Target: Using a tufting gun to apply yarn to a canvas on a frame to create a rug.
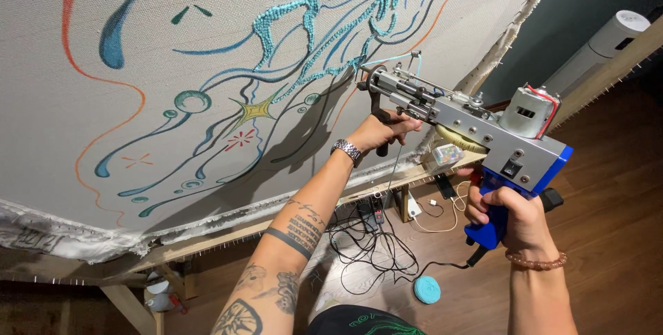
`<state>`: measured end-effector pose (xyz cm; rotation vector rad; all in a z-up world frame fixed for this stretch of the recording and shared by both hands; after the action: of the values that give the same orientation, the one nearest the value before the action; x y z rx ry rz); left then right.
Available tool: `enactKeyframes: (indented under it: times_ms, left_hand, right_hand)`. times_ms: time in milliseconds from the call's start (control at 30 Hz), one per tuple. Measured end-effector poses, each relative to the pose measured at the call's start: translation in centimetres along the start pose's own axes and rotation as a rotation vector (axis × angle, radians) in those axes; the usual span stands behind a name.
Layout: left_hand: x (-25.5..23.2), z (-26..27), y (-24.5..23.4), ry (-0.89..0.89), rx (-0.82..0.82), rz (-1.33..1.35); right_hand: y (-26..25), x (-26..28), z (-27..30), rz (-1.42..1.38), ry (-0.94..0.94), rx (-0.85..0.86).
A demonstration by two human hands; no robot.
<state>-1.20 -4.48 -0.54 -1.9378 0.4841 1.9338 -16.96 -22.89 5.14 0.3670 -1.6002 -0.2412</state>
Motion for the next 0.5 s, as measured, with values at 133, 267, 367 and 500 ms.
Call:
enactKeyframes:
  times_ms: [133, 267, 367, 500]
  left_hand:
    - [0.4, -0.6, -0.3, 0.027, -0.005, 0.039]
    - [0.4, -0.9, -0.5, 0.019, -0.017, 0.068]
    - [0.6, -1.5, -0.8, 0.027, -0.025, 0.148]
    - [5.3, -4.9, -3.1, 0.050, -0.132, 0.239]
  right_hand:
    - [0.2, 0.1, -0.5, 0.004, -0.006, 0.002]
    - [0.8, 0.6, -0.9, 0.016, -0.010, -0.011]
    - [0.8, 0.5, -1.4, 0.078, -0.028, -0.024]
    - [1.9, 0.5, -2.7, 0.489, -0.106, -0.002]
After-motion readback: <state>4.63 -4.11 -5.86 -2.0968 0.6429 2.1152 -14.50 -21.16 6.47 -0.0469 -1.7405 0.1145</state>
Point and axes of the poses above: each hand's wrist, its own z-axis away from the middle knuckle, its own y-axis out of the palm, x = y × z, the point moved 4 cm from there along -z, towards the middle knuckle, and after that the axes turned 4 degrees about z, right-handed, at the moved point
